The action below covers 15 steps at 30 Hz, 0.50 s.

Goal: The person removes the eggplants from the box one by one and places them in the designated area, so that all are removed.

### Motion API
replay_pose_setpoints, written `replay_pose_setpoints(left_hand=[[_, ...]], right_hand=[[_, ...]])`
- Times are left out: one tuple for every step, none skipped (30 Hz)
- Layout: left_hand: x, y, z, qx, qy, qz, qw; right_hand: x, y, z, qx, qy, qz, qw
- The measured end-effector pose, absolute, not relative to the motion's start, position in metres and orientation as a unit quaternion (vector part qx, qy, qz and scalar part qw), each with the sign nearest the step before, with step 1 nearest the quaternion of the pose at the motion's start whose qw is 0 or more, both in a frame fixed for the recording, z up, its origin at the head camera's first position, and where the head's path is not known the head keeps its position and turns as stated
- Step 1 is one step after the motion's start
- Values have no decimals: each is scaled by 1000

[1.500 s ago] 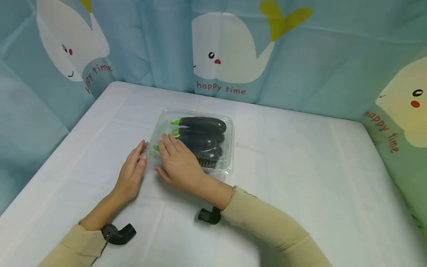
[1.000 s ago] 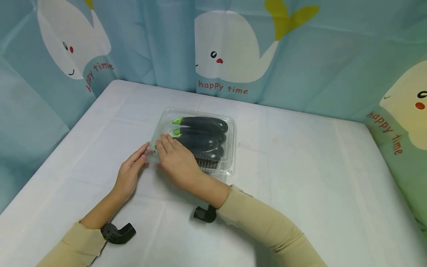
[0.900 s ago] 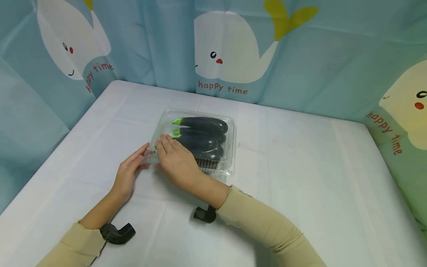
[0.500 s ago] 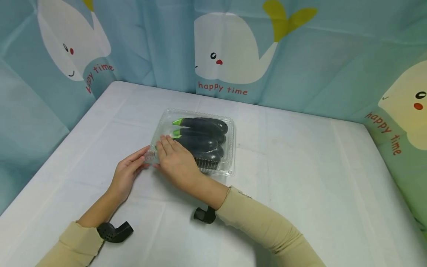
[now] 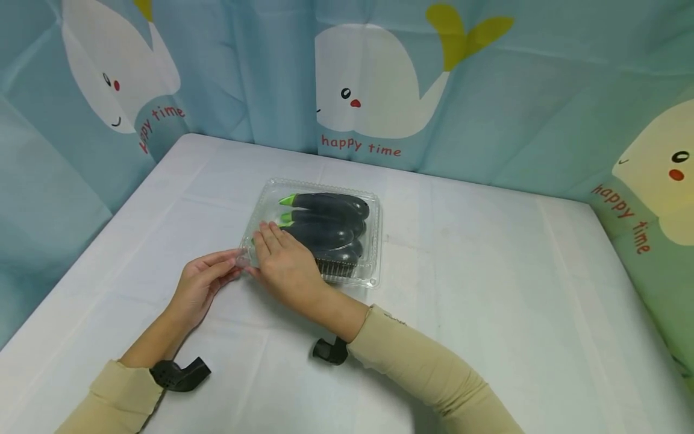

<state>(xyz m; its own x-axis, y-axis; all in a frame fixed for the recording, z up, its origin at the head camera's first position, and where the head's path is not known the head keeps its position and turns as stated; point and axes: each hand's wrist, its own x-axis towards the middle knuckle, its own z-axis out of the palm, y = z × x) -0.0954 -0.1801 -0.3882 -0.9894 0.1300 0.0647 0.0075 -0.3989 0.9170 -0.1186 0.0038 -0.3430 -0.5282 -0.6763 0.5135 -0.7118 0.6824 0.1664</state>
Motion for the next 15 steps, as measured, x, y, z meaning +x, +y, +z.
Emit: replay_pose_setpoints(left_hand=[[-96, -180, -388, 60, 543, 837, 40], [-96, -181, -388, 59, 539, 839, 43], [-96, -181, -387, 56, 536, 841, 46], [-96, -181, -387, 53, 532, 843, 49], [-96, -181, -387, 51, 530, 845, 51], [-97, -181, -387, 48, 529, 845, 53], [-97, -181, -387, 46, 530, 845, 53], [-97, -181, -387, 44, 531, 844, 54], [-97, -181, -387, 42, 533, 844, 54], [-97, -181, -387, 41, 534, 843, 54], [-97, -180, -387, 40, 536, 842, 54], [-97, -180, -388, 39, 538, 840, 54], [-97, -180, -388, 38, 541, 838, 53], [-97, -180, -389, 38, 542, 838, 54], [-97, -180, -389, 36, 545, 836, 54]], right_hand=[[-119, 4, -343, 397, -873, 33, 280], [-119, 3, -343, 396, -874, 33, 280], [-119, 3, -343, 395, -874, 31, 280], [-119, 3, -343, 394, -875, 30, 280], [-119, 2, -343, 393, -875, 26, 281], [-119, 2, -342, 393, -875, 22, 282], [-119, 1, -342, 392, -875, 19, 283], [-119, 1, -342, 392, -875, 16, 283], [-119, 1, -342, 392, -875, 12, 282], [-120, 0, -341, 393, -875, 8, 281], [-120, 0, -341, 393, -875, 4, 282], [-120, 0, -340, 393, -875, 2, 281], [-121, -1, -340, 394, -875, 1, 280], [-121, -1, -340, 394, -876, -1, 280], [-121, -1, -339, 394, -875, -2, 281]])
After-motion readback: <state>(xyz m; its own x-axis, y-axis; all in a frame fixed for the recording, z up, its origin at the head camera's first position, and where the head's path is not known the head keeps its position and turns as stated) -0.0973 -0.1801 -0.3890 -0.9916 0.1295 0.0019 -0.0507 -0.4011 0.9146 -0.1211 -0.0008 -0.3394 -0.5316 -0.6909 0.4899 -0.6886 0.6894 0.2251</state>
